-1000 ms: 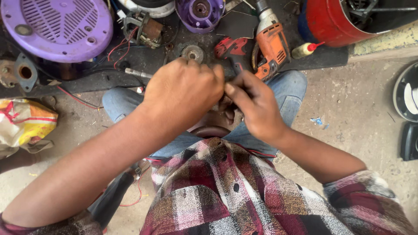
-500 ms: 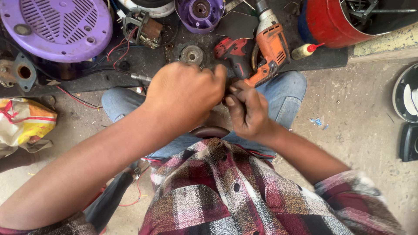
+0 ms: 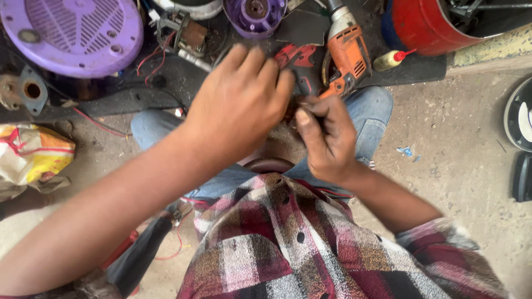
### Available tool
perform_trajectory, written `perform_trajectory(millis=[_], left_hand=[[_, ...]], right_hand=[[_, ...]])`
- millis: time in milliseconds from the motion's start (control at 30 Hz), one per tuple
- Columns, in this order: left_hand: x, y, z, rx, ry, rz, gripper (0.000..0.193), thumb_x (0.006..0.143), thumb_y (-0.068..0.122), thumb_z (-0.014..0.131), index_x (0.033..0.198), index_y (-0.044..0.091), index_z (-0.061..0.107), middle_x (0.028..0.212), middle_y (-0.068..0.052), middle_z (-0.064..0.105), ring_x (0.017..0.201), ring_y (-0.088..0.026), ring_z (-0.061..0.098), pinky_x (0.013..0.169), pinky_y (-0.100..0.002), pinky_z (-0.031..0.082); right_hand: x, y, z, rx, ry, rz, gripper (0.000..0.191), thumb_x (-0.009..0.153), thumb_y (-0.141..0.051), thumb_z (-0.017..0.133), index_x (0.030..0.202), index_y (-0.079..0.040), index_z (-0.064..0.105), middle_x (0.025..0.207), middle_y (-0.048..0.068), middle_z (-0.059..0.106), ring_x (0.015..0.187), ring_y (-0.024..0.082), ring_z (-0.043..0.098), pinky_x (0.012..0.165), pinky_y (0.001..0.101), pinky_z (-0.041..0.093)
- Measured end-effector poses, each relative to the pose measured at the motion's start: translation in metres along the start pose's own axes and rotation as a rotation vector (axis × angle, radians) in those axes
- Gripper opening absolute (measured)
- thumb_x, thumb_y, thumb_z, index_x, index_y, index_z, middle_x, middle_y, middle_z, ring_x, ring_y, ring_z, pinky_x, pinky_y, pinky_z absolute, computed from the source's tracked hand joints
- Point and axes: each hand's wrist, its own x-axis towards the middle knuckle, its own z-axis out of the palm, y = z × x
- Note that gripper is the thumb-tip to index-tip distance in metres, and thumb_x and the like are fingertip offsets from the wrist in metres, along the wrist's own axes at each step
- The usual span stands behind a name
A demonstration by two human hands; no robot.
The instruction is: The person uses a power drill to remove a gear from a small electric motor. They then manually inspect the motor shaft and gear, rotating them to check for wear or damage.
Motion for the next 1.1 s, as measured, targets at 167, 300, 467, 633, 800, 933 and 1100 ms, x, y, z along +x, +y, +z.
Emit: perform_trajectory(millis=[167,300,467,633,800,933,1100], left_hand=[[0.03,-0.018,-0.021,-0.316,-0.534,0.008,0.013,0.068,0.016,0.073,0.078,0.007,0.071,0.081,-0.017,0.072,0.082,-0.036,0.071,0.074,-0.045,0.056],[0.034,-0.02,-0.015,-0.484,-0.677,-0.027,0.017,0.065,0.02,0.075,0.075,0.006,0.074,0.083,-0.021,0.072,0.081,-0.04,0.072,0.071,-0.05,0.057],[0.013,-0.013,0.013,-0.401,-0.511,-0.163,0.017,0.067,0.023,0.076,0.075,0.008,0.072,0.078,-0.018,0.073,0.074,-0.038,0.071,0.068,-0.049,0.056],[0.004,-0.02,0.048,-0.025,-0.25,-0.074,0.011,0.076,0.019,0.071,0.08,0.008,0.07,0.077,-0.014,0.073,0.076,-0.03,0.071,0.086,-0.043,0.054],[0.004,-0.027,0.057,0.432,0.02,0.025,0.019,0.088,0.026,0.061,0.085,0.008,0.066,0.084,-0.011,0.072,0.087,-0.026,0.069,0.102,-0.043,0.048],[0.005,-0.045,0.042,0.367,-0.017,0.046,0.018,0.082,0.023,0.069,0.091,0.007,0.067,0.086,-0.01,0.071,0.093,-0.024,0.069,0.096,-0.037,0.048],[0.007,-0.054,0.018,0.115,-0.118,-0.058,0.027,0.069,0.018,0.075,0.092,0.005,0.071,0.079,-0.007,0.071,0.085,-0.024,0.069,0.067,-0.037,0.049]], right_hand=[[0.041,-0.017,-0.036,-0.746,-0.354,-0.913,0.021,0.11,-0.003,0.061,0.115,0.006,0.042,0.095,0.022,0.059,0.073,0.03,0.061,0.056,0.042,0.051],[0.051,-0.006,-0.058,-0.857,-0.482,-1.084,0.028,0.107,-0.004,0.066,0.113,0.005,0.04,0.091,0.02,0.057,0.069,0.029,0.059,0.053,0.0418,0.05],[0.045,0.035,-0.05,-0.697,-0.293,-0.876,0.021,0.107,-0.004,0.06,0.112,0.003,0.041,0.086,0.016,0.054,0.064,0.025,0.053,0.049,0.0404,0.038],[0.036,0.069,0.017,-0.049,0.154,-0.058,0.02,0.118,-0.011,0.053,0.106,-0.009,0.038,0.078,0.001,0.046,0.061,0.011,0.042,0.052,0.0287,0.035],[0.046,0.072,0.039,0.608,0.352,0.442,0.023,0.106,-0.018,0.054,0.09,-0.009,0.04,0.07,-0.002,0.045,0.052,0.007,0.04,0.044,0.0246,0.034],[0.06,0.048,0.022,0.293,0.127,0.161,0.019,0.114,-0.017,0.052,0.1,-0.008,0.042,0.081,0.003,0.056,0.065,0.01,0.049,0.056,0.0282,0.04],[0.086,0.017,-0.01,-0.64,-0.146,-0.768,0.018,0.113,-0.001,0.059,0.117,0.001,0.042,0.095,0.018,0.058,0.073,0.026,0.057,0.059,0.0391,0.044]])
